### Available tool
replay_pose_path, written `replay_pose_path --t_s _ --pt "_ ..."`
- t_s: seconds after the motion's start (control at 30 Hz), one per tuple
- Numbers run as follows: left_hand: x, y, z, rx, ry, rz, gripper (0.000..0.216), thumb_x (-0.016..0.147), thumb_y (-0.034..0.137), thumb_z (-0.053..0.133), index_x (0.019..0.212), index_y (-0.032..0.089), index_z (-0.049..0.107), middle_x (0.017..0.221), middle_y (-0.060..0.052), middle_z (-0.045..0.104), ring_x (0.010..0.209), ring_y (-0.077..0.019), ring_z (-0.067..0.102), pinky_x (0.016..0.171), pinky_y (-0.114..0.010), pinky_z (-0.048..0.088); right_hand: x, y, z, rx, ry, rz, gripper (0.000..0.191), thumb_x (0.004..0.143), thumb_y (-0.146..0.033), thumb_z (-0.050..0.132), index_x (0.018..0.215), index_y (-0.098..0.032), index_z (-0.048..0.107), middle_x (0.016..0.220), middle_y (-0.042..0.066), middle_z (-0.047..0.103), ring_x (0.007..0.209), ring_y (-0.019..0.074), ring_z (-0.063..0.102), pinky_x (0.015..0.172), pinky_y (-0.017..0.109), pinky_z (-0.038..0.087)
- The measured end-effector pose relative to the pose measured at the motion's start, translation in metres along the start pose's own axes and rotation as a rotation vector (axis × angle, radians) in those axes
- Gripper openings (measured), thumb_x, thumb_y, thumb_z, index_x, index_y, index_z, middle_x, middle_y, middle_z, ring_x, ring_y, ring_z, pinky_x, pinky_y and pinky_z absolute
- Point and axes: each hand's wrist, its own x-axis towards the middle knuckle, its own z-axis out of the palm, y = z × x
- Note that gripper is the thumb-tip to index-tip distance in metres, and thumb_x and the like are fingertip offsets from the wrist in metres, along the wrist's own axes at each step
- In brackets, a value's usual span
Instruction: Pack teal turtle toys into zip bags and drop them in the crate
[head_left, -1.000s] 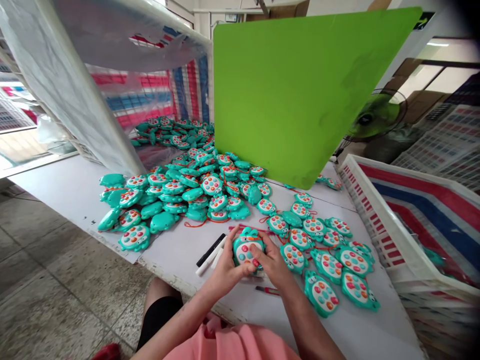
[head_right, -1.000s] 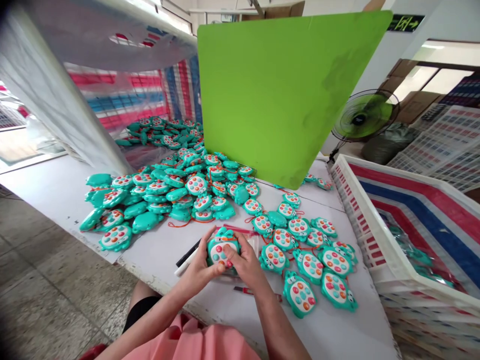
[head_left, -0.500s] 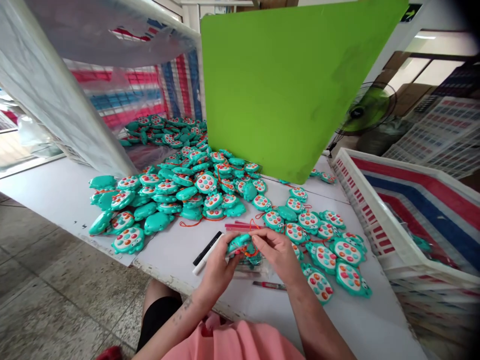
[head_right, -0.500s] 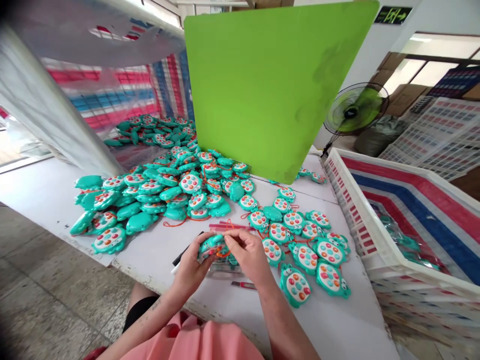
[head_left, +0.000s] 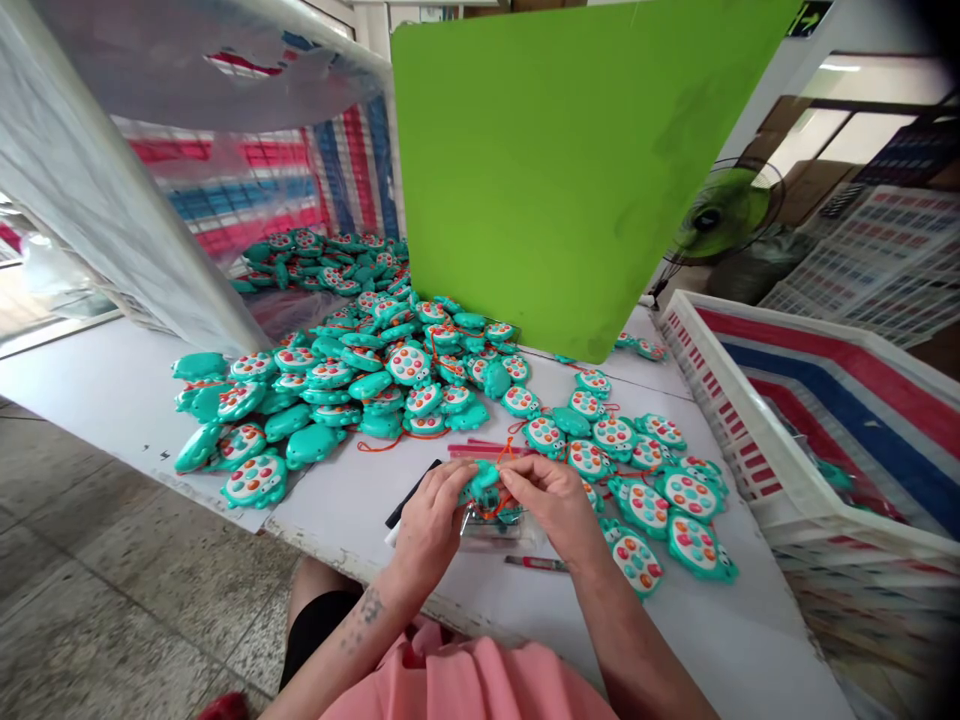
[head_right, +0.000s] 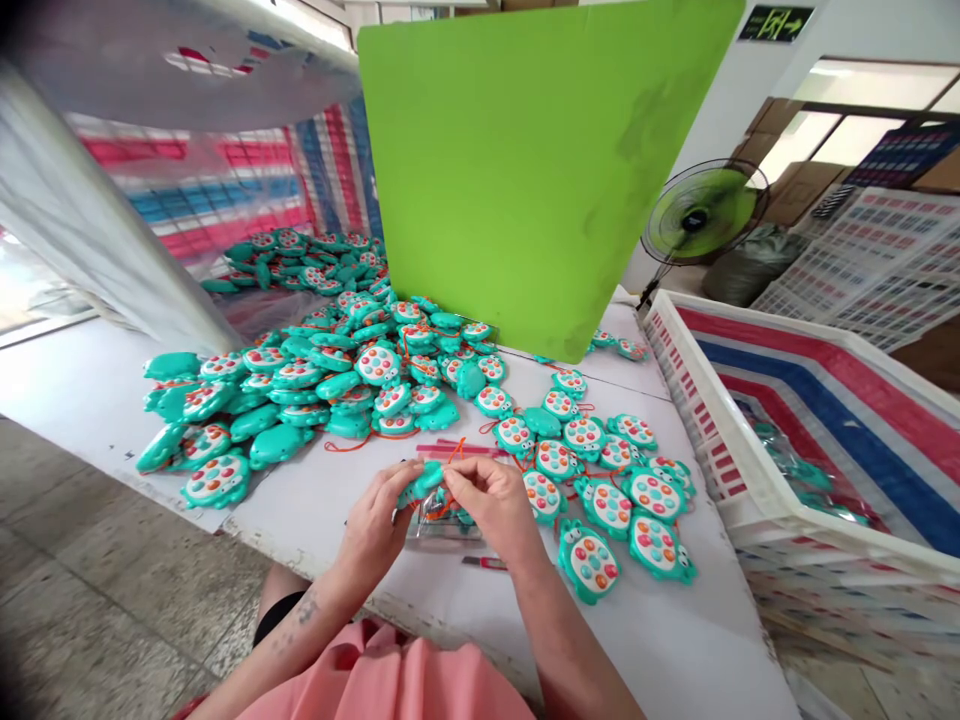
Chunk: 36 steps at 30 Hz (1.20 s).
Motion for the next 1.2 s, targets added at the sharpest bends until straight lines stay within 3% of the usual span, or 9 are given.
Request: replay_pose_path --t_s 0.4,0.53,0.63,0.73,0.9,1.0,1.2 --pt "-0.001 0.001 -0.001 -0.027 -0.044 -0.058 0.044 0.087 0.009 0.044 0.127 0.028 0.052 0.124 -0.007 0.06 0.118 -0.0242 0.053 0.102 -0.044 0.041 0.007 0.012 0.003 -0.037 -0.001 0.001 0.02 0.079 -0.036 0.063 0.074 -0.017 0.066 0.062 0.0 0.063 0.055 0.0122 0.055 0.053 0.023 0.046" --pt "0.005 0.013 0.0 -0.34 -0.04 -0.316 0.042 0.082 0.018 0.061 0.122 0.026 0.053 0.118 -0.006 0.061 0.108 -0.0252 0.058 0.096 -0.042 0.046 0.01 0.013 0.0 0.037 0.023 -0.002 0.024 0.081 -0.041 0.064 0.079 -0.018 0.065 0.066 0.001 0.063 0.058 0.0134 0.056 0.054 0.024 0.047" --pt "0.012 0.023 -0.002 -0.756 -0.045 -0.582 0.062 0.072 0.027 0.075 0.127 0.025 0.046 0.115 -0.007 0.062 0.096 -0.0236 0.064 0.084 -0.037 0.053 0.012 0.01 -0.004 0.042 0.112 -0.04 0.029 0.084 -0.048 0.059 0.084 -0.019 0.065 0.069 0.001 0.061 0.061 0.0148 0.055 0.055 0.025 0.047" --pt "0.015 0.029 -0.004 -1.031 -0.037 -0.701 0.072 0.07 0.031 0.078 0.132 0.024 0.04 0.118 -0.008 0.061 0.096 -0.0233 0.064 0.083 -0.036 0.054 0.009 0.006 -0.006 -0.031 0.076 -0.041 0.035 0.088 -0.052 0.052 0.096 -0.02 0.067 0.087 0.005 0.067 0.08 0.0199 0.06 0.069 0.029 0.051" --pt "0.014 0.031 -0.004 -1.252 -0.045 -0.783 0.061 0.083 0.043 0.063 0.137 0.029 0.038 0.124 -0.008 0.057 0.095 -0.0215 0.064 0.079 -0.036 0.056 0.0 0.009 0.0 0.038 -0.182 0.024 0.05 0.087 -0.051 0.055 0.128 -0.024 0.053 0.124 0.006 0.059 0.111 0.024 0.057 0.091 0.035 0.05" --pt "0.013 0.032 -0.002 -1.308 -0.037 -0.788 0.056 0.087 0.049 0.055 0.138 0.03 0.039 0.129 -0.008 0.056 0.105 -0.0223 0.061 0.085 -0.034 0.053 -0.003 0.015 0.004 0.04 -0.168 0.053 0.069 0.078 -0.05 0.066 0.138 -0.025 0.042 0.128 0.007 0.056 0.114 0.0254 0.056 0.092 0.036 0.05" --pt "0.012 0.031 0.001 -1.355 -0.059 -0.786 0.057 0.089 0.053 0.047 0.141 0.03 0.035 0.137 -0.01 0.05 0.112 -0.0263 0.058 0.086 -0.038 0.053 -0.005 0.022 0.004 0.034 -0.171 0.014 0.086 0.069 -0.043 0.076 0.142 -0.028 0.035 0.14 0.007 0.045 0.123 0.0273 0.049 0.099 0.039 0.045"
